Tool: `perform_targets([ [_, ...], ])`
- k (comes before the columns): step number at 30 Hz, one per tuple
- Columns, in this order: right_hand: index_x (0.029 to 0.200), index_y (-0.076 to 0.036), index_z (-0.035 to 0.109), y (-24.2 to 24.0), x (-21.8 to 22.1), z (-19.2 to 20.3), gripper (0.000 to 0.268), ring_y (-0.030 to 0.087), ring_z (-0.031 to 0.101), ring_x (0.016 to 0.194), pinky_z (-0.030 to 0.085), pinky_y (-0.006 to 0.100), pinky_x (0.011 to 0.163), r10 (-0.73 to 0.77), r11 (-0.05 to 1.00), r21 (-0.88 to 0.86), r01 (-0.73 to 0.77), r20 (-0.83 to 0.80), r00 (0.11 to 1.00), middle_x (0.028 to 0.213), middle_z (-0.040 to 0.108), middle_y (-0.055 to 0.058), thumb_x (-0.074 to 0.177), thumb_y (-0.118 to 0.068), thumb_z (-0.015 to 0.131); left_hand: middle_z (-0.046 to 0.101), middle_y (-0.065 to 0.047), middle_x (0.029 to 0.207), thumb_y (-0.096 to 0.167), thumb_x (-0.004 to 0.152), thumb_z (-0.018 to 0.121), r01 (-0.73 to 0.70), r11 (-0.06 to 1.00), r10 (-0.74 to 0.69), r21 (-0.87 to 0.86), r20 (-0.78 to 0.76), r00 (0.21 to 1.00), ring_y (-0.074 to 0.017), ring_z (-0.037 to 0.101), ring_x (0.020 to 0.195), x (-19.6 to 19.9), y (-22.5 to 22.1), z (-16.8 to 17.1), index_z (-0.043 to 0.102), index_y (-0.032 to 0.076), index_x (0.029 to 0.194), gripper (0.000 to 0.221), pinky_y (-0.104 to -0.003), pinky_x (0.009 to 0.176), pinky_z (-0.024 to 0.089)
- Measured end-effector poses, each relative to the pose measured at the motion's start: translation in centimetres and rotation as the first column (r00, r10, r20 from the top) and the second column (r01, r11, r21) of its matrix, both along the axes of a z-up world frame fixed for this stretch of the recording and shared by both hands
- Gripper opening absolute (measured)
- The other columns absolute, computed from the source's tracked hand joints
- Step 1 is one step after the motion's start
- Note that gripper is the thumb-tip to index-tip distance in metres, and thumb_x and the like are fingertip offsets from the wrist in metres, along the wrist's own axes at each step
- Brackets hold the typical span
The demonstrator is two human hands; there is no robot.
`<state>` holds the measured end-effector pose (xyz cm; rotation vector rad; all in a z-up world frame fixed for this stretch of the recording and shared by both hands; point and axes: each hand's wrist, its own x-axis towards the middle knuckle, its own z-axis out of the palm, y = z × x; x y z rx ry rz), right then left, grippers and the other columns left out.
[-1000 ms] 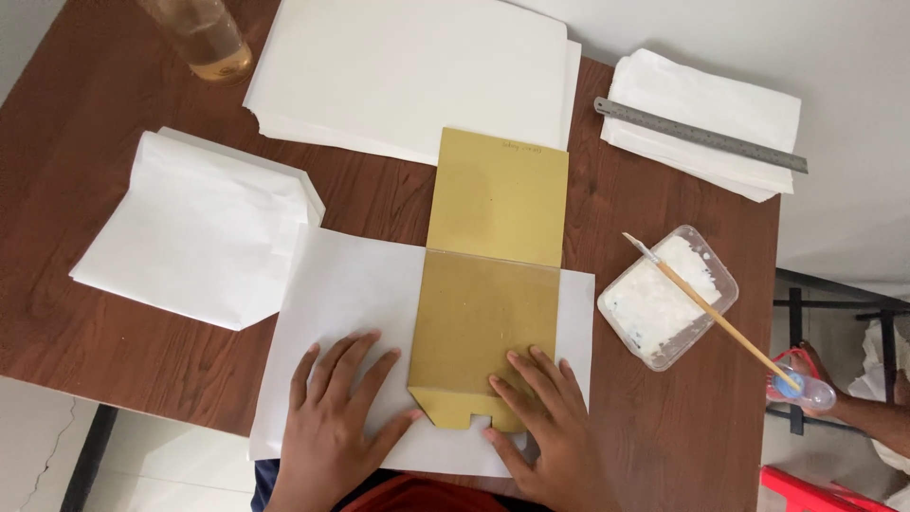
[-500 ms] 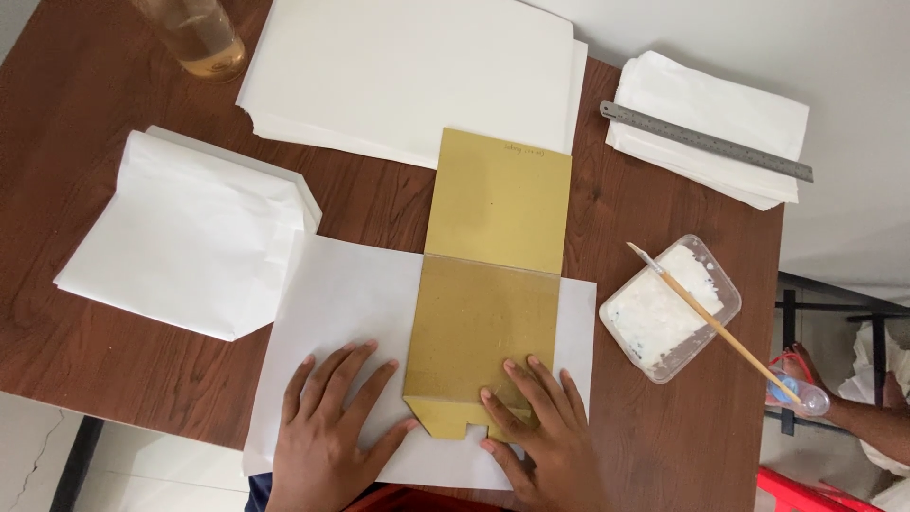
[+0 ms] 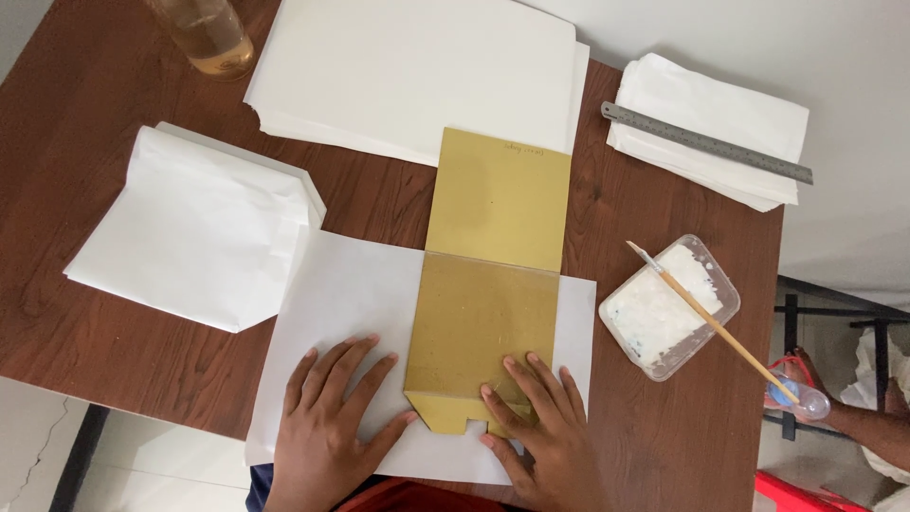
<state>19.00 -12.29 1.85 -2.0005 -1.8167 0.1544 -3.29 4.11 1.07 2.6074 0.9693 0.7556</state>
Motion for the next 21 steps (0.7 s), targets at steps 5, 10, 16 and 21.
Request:
perform_targets([
  [5, 0.140, -0.030, 0.062, -0.05, 0.00, -0.16, 0.048, 0.035, 0.045, 0.148, 0.029, 0.057, 0.122, 0.003, 0.999, 0.032, -0.004, 0.016, 1.000, 0.156, 0.051, 0.009, 0.094, -0.038, 0.070, 0.062, -0.006, 0.141, 0.054, 0.087, 0.073, -0.005, 1.000, 0.005, -0.009, 0.003, 1.000, -0.0254, 0.059, 0.131, 0.06, -0.05, 0.38, 0.068, 0.020, 0.126, 0.052, -0.050, 0.116, 0.040],
  [10, 0.138, -0.030, 0.063, -0.15, 0.11, -0.54, 0.046, 0.036, 0.047, 0.146, 0.031, 0.057, 0.120, 0.006, 0.999, 0.051, -0.008, 0.045, 0.999, 0.155, 0.052, 0.008, 0.094, -0.042, 0.069, 0.061, -0.006, 0.142, 0.054, 0.087, 0.074, -0.003, 1.000, 0.003, 0.007, 0.006, 1.000, -0.0255, 0.059, 0.131, -0.02, -0.14, 0.20, 0.067, 0.020, 0.128, 0.053, -0.050, 0.116, 0.041],
  [16, 0.138, -0.029, 0.064, -0.17, 0.01, -0.15, 0.046, 0.035, 0.045, 0.147, 0.029, 0.058, 0.121, 0.009, 0.999, 0.031, -0.009, 0.012, 1.000, 0.156, 0.050, 0.008, 0.094, -0.040, 0.069, 0.061, -0.005, 0.142, 0.054, 0.087, 0.072, -0.004, 1.000, 0.004, -0.004, -0.009, 1.000, -0.0255, 0.059, 0.131, -0.11, -0.20, 0.04, 0.068, 0.020, 0.128, 0.054, -0.049, 0.116, 0.040],
  [21, 0.139, -0.028, 0.063, -0.10, -0.14, 0.06, 0.048, 0.036, 0.045, 0.147, 0.029, 0.058, 0.121, 0.015, 1.000, 0.027, -0.014, -0.006, 1.000, 0.157, 0.050, 0.008, 0.092, -0.037, 0.072, 0.062, -0.006, 0.141, 0.052, 0.087, 0.073, 0.005, 1.000, -0.005, -0.030, 0.023, 1.000, -0.0269, 0.059, 0.129, -0.49, -0.14, 0.44, 0.069, 0.019, 0.125, 0.051, -0.050, 0.116, 0.039],
])
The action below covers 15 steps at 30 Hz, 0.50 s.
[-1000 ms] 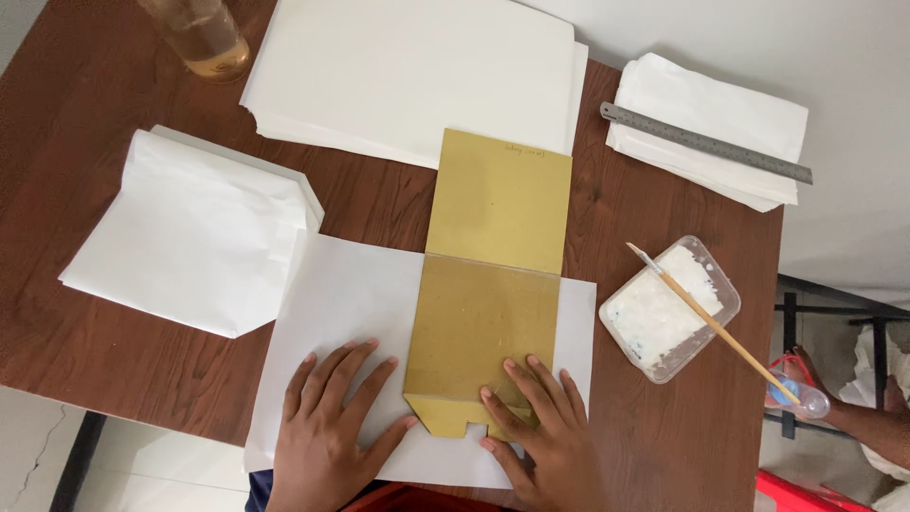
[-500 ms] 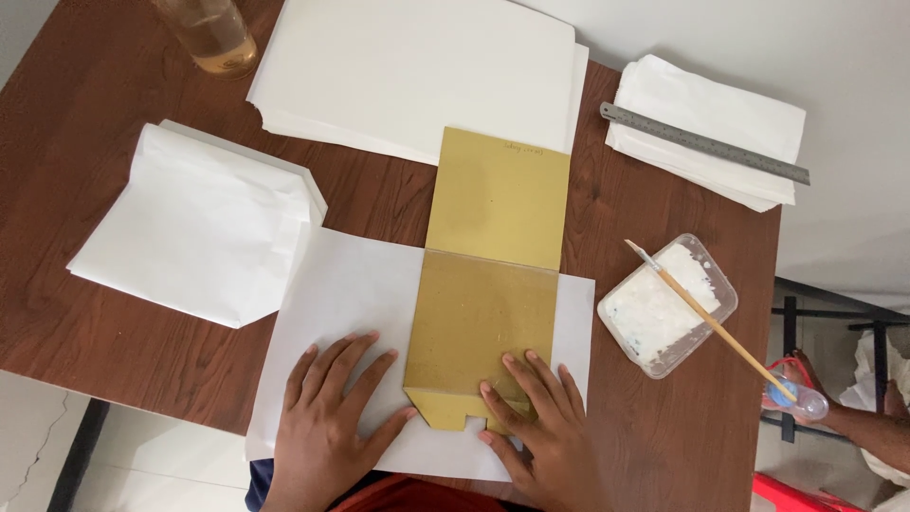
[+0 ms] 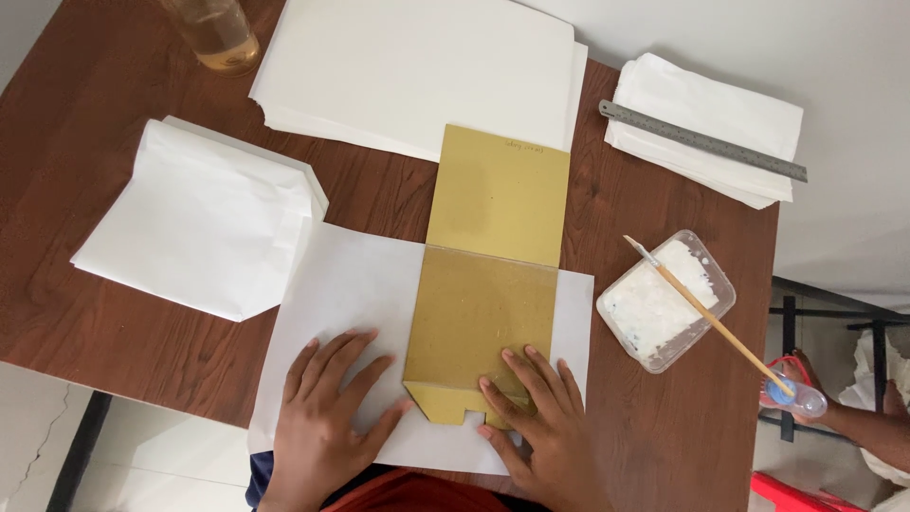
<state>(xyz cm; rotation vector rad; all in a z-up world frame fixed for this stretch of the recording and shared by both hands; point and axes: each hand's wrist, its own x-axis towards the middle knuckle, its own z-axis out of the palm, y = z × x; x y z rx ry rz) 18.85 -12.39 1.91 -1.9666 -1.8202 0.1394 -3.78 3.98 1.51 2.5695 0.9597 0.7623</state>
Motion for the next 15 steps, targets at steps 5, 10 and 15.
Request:
perform_targets([
  [5, 0.140, -0.028, 0.063, 0.2, -0.2, 0.8, 0.050, 0.034, 0.044, 0.148, 0.026, 0.057, 0.123, -0.034, 0.999, -0.024, 0.033, -0.062, 0.998, 0.156, 0.051, 0.007, 0.091, -0.037, 0.073, 0.073, -0.011, 0.111, 0.017, 0.094, 0.072, -0.397, 0.916, 0.387, -0.058, 0.395, 0.833, -0.0260, 0.062, 0.100, -3.1, -1.4, -1.2, 0.075, 0.005, 0.101, 0.014, -0.034, 0.095, 0.048],
  [10, 0.142, -0.028, 0.062, 0.2, -0.1, 0.8, 0.056, 0.034, 0.041, 0.150, 0.024, 0.058, 0.123, -0.032, 0.998, -0.057, 0.028, -0.081, 0.996, 0.158, 0.048, 0.007, 0.089, -0.040, 0.074, 0.064, -0.025, 0.141, 0.044, 0.095, 0.071, -0.656, 0.750, 0.641, 0.079, 0.154, 0.752, -0.0435, 0.056, 0.128, -5.9, -2.3, -3.1, 0.073, -0.002, 0.124, 0.055, -0.060, 0.114, 0.039],
  [15, 0.142, -0.028, 0.061, -0.1, -0.5, 0.5, 0.055, 0.035, 0.039, 0.151, 0.020, 0.063, 0.123, -0.041, 0.998, -0.060, 0.036, -0.073, 0.996, 0.157, 0.049, 0.007, 0.090, -0.041, 0.072, 0.078, -0.013, 0.125, 0.027, 0.098, 0.083, -0.638, 0.762, 0.627, 0.114, 0.115, 0.770, -0.0379, 0.069, 0.133, -5.6, -3.7, -3.4, 0.078, 0.012, 0.090, 0.018, -0.049, 0.140, 0.012],
])
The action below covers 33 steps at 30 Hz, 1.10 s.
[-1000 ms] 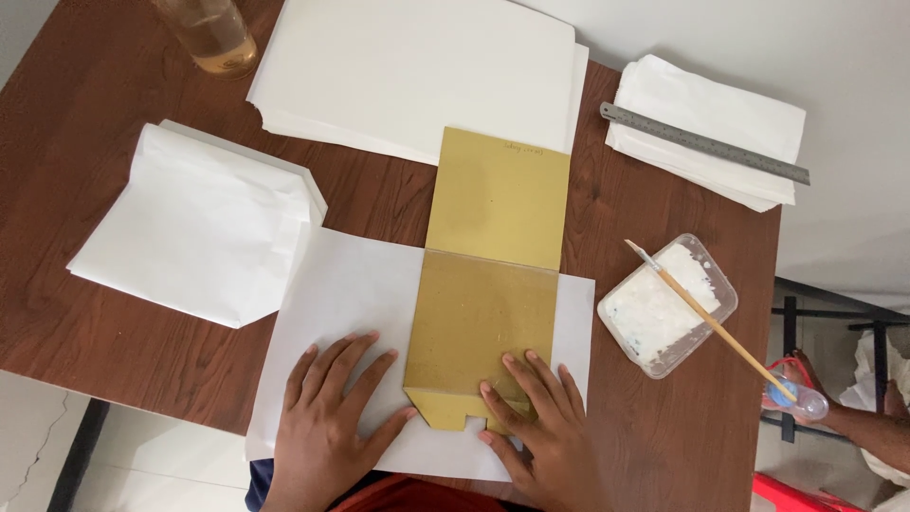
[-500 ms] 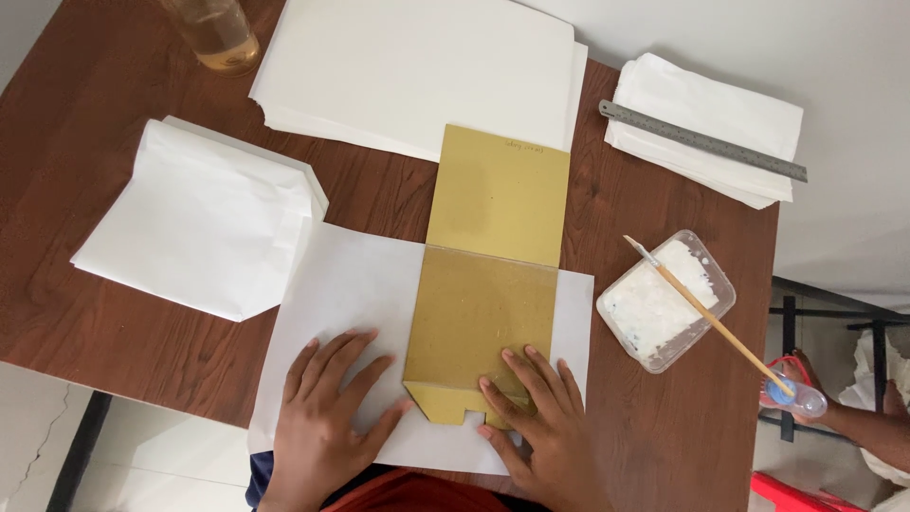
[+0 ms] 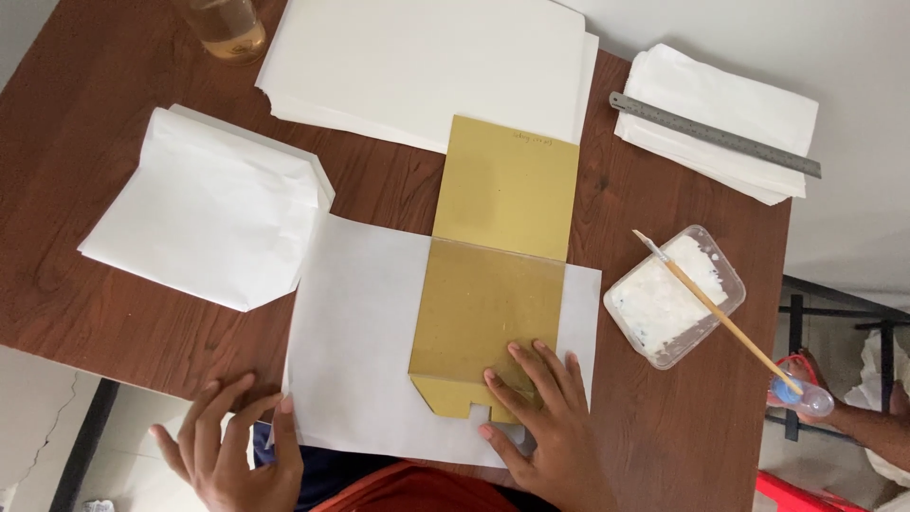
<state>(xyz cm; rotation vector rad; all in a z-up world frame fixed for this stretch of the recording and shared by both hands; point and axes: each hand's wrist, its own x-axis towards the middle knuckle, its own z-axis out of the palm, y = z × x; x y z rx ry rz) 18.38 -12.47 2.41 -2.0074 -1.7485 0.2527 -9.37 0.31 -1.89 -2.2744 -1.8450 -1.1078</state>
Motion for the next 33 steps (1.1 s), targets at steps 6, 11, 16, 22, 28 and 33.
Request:
perform_targets([
  [6, 0.137, -0.037, 0.066, -0.3, 0.1, -0.4, 0.053, 0.026, 0.049, 0.121, 0.030, 0.061, 0.112, -0.080, 0.997, 0.032, 0.076, 0.158, 0.984, 0.126, 0.052, 0.006, 0.090, -0.061, 0.061, 0.069, -0.004, 0.103, 0.006, 0.089, 0.070, 0.383, 0.919, -0.393, 0.092, 0.289, 0.873, -0.0226, 0.069, 0.107, 2.7, -1.2, 3.8, 0.061, 0.015, 0.099, 0.016, -0.053, 0.136, 0.022],
  [11, 0.141, -0.010, 0.057, -0.9, 0.5, 0.0, 0.060, 0.029, 0.056, 0.129, 0.030, 0.049, 0.115, -0.235, 0.968, 0.032, 0.248, -0.221, 0.947, 0.137, 0.065, 0.009, 0.105, -0.051, 0.032, 0.071, -0.004, 0.091, 0.023, 0.105, 0.036, 0.773, 0.594, -0.800, 0.223, 0.270, 0.536, -0.0249, 0.071, 0.084, 10.9, -2.5, 7.2, 0.069, 0.013, 0.093, 0.036, -0.057, 0.104, 0.043],
  [16, 0.147, -0.008, 0.050, -1.0, 1.0, 0.7, 0.050, 0.022, 0.065, 0.121, 0.048, 0.040, 0.108, -0.287, 0.929, 0.058, 0.366, -0.512, 0.810, 0.142, 0.057, 0.012, 0.107, -0.035, 0.038, 0.064, -0.003, 0.100, -0.001, 0.068, 0.057, 0.905, 0.418, -0.904, 0.078, 0.138, 0.405, -0.0259, 0.062, 0.087, 13.6, -3.4, 4.1, 0.070, 0.011, 0.099, 0.035, -0.057, 0.098, 0.052],
  [22, 0.136, -0.012, 0.062, -0.5, 1.3, 0.6, 0.040, 0.023, 0.059, 0.127, 0.041, 0.042, 0.108, -0.285, 0.944, 0.053, 0.325, -0.365, 0.886, 0.136, 0.065, 0.006, 0.104, -0.029, 0.047, 0.065, -0.004, 0.094, -0.007, 0.082, 0.061, 0.942, 0.330, -0.941, 0.055, 0.095, 0.324, -0.0274, 0.063, 0.092, 15.0, -3.4, 4.7, 0.071, 0.006, 0.091, 0.019, -0.051, 0.095, 0.057],
  [28, 0.133, -0.014, 0.065, 0.0, 1.6, 0.0, 0.036, 0.023, 0.064, 0.114, 0.044, 0.042, 0.102, -0.254, 0.953, 0.099, 0.286, -0.252, 0.934, 0.126, 0.072, 0.002, 0.101, -0.025, 0.050, 0.066, -0.014, 0.116, 0.031, 0.103, 0.067, 0.985, 0.047, -0.908, -0.164, 0.405, 0.110, -0.0317, 0.064, 0.109, 14.0, -1.0, 7.7, 0.070, 0.001, 0.114, 0.032, -0.056, 0.111, 0.043],
  [33, 0.132, -0.016, 0.066, -0.1, 1.4, -0.5, 0.037, 0.025, 0.061, 0.114, 0.045, 0.044, 0.101, -0.279, 0.949, 0.087, 0.302, -0.211, 0.937, 0.124, 0.070, 0.000, 0.097, -0.025, 0.060, 0.063, -0.020, 0.118, 0.008, 0.100, 0.064, 0.987, -0.085, -0.802, -0.134, 0.597, 0.012, -0.0332, 0.062, 0.114, 13.3, 3.6, 8.0, 0.066, 0.000, 0.119, 0.021, -0.055, 0.119, 0.041],
])
